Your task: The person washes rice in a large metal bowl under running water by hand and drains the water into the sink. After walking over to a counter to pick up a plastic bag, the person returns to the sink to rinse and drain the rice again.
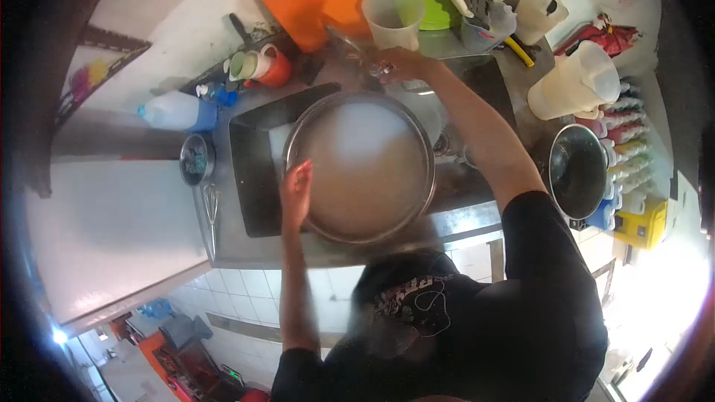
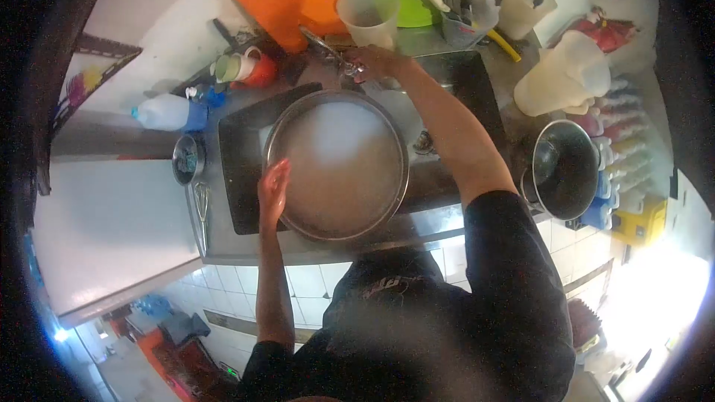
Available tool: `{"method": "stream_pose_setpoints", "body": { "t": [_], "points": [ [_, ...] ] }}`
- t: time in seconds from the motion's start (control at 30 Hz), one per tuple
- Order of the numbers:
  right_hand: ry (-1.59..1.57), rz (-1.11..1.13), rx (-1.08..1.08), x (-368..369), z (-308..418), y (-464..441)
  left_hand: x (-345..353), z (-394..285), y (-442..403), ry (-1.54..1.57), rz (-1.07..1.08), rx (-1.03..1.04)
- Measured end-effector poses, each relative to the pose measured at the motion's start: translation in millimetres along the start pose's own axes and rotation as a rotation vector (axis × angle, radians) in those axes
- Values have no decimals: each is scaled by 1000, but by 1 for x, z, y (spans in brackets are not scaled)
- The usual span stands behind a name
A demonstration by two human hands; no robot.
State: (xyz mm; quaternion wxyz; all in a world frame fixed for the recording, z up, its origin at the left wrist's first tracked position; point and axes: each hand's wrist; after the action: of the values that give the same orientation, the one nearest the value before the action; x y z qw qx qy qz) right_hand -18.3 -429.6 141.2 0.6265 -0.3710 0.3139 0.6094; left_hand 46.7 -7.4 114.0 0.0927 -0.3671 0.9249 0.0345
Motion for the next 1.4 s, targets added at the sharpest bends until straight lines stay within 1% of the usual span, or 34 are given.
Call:
{"method": "stream_pose_setpoints", "body": {
  "t": [0.03, 0.07, 0.1, 0.13, 0.17, 0.2, 0.23, 0.27, 0.3, 0.37, 0.43, 0.5, 0.53, 0.6, 0.63, 0.7, 0.73, 0.8, 0.83, 0.87, 0.9, 0.93, 0.97, 1.0, 1.07, 1.1, 1.13, 1.17, 1.2, 1.27, 1.3, 1.33, 1.37, 1.4],
  "points": [
    [-3, -12, 8, 3, -6, -5, -6, -2, 10, -31, -34, 51],
    [-4, 47, 12, 4, -12, -11, -9, -8, 21, -38, -21, 53],
    [-7, 107, 16, 7, -17, -14, -13, -14, 31, -18, -74, -43],
    [-10, 96, 26, 3, -14, -15, -16, -19, 39, 1, -126, -136],
    [32, 140, 2, -4, -11, -15, -20, -21, 47, -6, -112, -133],
    [73, 186, -23, -9, -8, -14, -24, -23, 56, 4, -172, -179],
    [71, 177, -16, -8, -11, -15, -28, -24, 63, 14, -234, -223],
    [23, 178, 11, -4, -14, -16, -33, -23, 69, 9, -228, -220],
    [-27, 182, 35, 0, -18, -17, -38, -21, 76, 27, -266, -218],
    [14, 182, 0, -11, -5, -12, -40, -21, 87, 41, -306, -214],
    [54, 180, -35, -12, -2, -11, -41, -24, 94, 124, -414, -236],
    [72, 35, -145, 4, -15, -15, -47, -23, 97, 120, -411, -229],
    [68, 29, -147, -2, -7, -12, -51, -22, 99, 122, -409, -227],
    [93, 92, -69, -20, 18, 3, -55, -17, 100, 97, -422, -210],
    [91, 90, -71, -16, 18, 6, -56, -13, 101, 75, -436, -197],
    [45, -48, -19, -9, 19, 13, -57, -4, 102, 57, -428, -184],
    [42, -51, -19, -10, 27, 27, -57, 1, 103, 41, -419, -172],
    [-19, -417, 22, -18, 53, 65, -48, 10, 101, 86, -448, -192],
    [-18, -418, 18, -17, 64, 74, -44, 15, 100, 134, -481, -213],
    [-56, -420, 114, -15, 75, 81, -41, 21, 97, 135, -491, -210],
    [-96, -420, 211, -13, 80, 84, -37, 27, 93, 95, -473, -310],
    [-106, -416, 209, -7, 81, 77, -36, 36, 92, 49, -450, -415],
    [-127, -379, 275, 4, 81, 61, -33, 52, 91, 6, -401, -276],
    [-144, -347, 342, 13, 80, 43, -25, 46, 88, -3, -394, -277],
    [-188, -448, 279, 29, 79, 12, -9, 26, 84, -78, -282, -283],
    [-189, -452, 282, 38, 75, 1, -10, 39, 82, -62, -348, -359],
    [-255, -461, 177, 46, 69, -10, -9, 48, 82, -64, -345, -354],
    [-322, -469, 70, 45, 66, -16, -8, 53, 82, -156, -396, -315],
    [-324, -473, 67, 41, 56, -18, -9, 58, 83, -248, -450, -276],
    [-212, 9, 130, 28, 33, -8, -8, 50, 83, -224, -428, -258],
    [-212, 16, 121, 26, 24, -3, -4, 45, 84, -194, -406, -242],
    [-398, 27, 96, 25, 14, 3, 0, 37, 86, -194, -415, -245],
    [-586, 34, 73, 24, 5, 5, 3, 30, 84, -129, -418, -299],
    [-589, 34, 69, 23, -2, 2, 5, 21, 81, -65, -419, -351]
  ]
}}
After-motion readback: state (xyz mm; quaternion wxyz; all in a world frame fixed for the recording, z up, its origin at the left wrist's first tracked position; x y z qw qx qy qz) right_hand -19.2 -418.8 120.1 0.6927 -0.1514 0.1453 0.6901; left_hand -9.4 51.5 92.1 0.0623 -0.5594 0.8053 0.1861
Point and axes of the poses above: each hand's wrist, its own y-axis away from the middle knuckle, its own x-axis out of the palm, z = x × y, and after that the axes turned 11 degrees about y, right-handed
